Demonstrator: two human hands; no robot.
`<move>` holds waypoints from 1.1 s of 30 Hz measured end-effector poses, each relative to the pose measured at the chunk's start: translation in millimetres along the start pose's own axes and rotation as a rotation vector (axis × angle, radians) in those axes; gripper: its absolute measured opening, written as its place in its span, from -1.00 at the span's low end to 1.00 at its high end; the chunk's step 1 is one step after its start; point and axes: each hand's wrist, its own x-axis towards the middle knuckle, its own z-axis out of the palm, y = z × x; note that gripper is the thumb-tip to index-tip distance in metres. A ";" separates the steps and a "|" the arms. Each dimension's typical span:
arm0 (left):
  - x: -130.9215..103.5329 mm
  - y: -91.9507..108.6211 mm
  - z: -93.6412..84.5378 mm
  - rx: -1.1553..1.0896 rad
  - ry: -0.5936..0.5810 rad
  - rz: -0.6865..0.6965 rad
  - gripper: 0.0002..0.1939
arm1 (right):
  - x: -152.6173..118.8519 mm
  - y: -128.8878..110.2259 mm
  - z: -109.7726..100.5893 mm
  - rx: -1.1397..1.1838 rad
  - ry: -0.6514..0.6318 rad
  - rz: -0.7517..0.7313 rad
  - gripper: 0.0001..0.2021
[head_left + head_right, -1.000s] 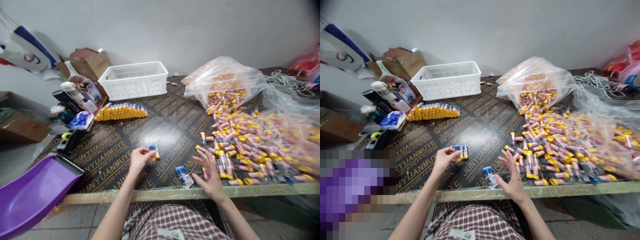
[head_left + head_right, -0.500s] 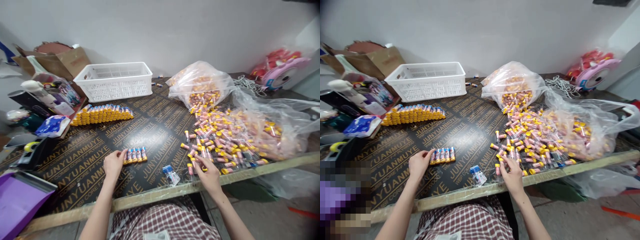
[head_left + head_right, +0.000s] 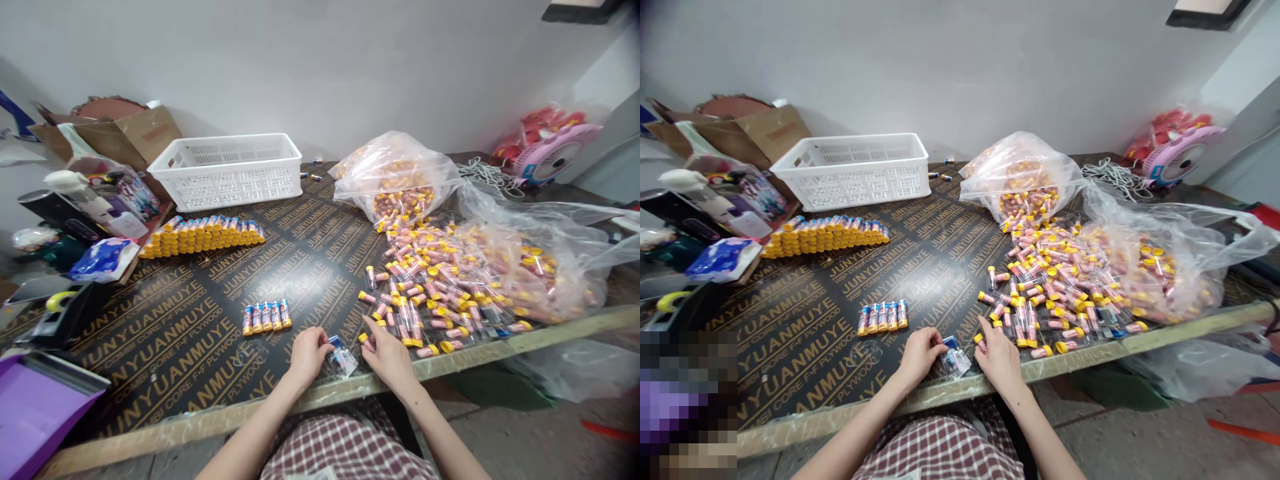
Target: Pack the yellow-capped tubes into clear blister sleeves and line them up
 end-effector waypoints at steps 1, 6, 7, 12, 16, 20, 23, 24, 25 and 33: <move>-0.2 -0.2 -0.8 -0.004 0.000 -0.003 -0.94 | 0.9 -1.3 -0.7 0.063 -0.005 0.013 -0.43; -3.9 -0.6 -0.7 -0.009 0.033 0.023 -0.94 | 4.5 -7.4 -6.3 0.349 0.054 0.052 -0.35; -5.1 -0.7 -0.2 -0.012 0.045 0.025 -0.95 | 4.7 -8.1 -7.4 0.386 0.069 0.045 -0.35; -10.6 1.0 -0.8 -0.022 0.118 0.045 -0.93 | 3.0 -10.2 -11.7 0.490 0.152 -0.023 -0.62; -8.8 4.4 -5.9 -0.323 0.147 -0.015 -0.88 | -0.4 -15.0 -16.5 0.576 0.207 -0.052 -0.85; -1.8 5.1 -15.2 -0.894 0.092 -0.225 -0.75 | -6.6 -23.9 -20.1 0.741 0.234 -0.076 -0.86; 2.3 4.5 -24.3 -1.134 0.104 -0.314 -0.59 | -12.4 -31.4 -19.3 0.840 0.222 -0.097 -0.82; 3.3 4.3 -27.0 -1.180 0.112 -0.334 -0.53 | -14.2 -33.7 -18.3 0.855 0.224 -0.100 -0.81; 4.2 4.0 -29.4 -1.221 0.115 -0.357 -0.49 | -15.7 -35.8 -17.1 0.864 0.227 -0.101 -0.81; 8.3 -0.8 -32.0 -1.356 0.166 -0.467 -0.50 | -22.2 -43.9 -8.4 0.873 0.244 -0.131 -0.78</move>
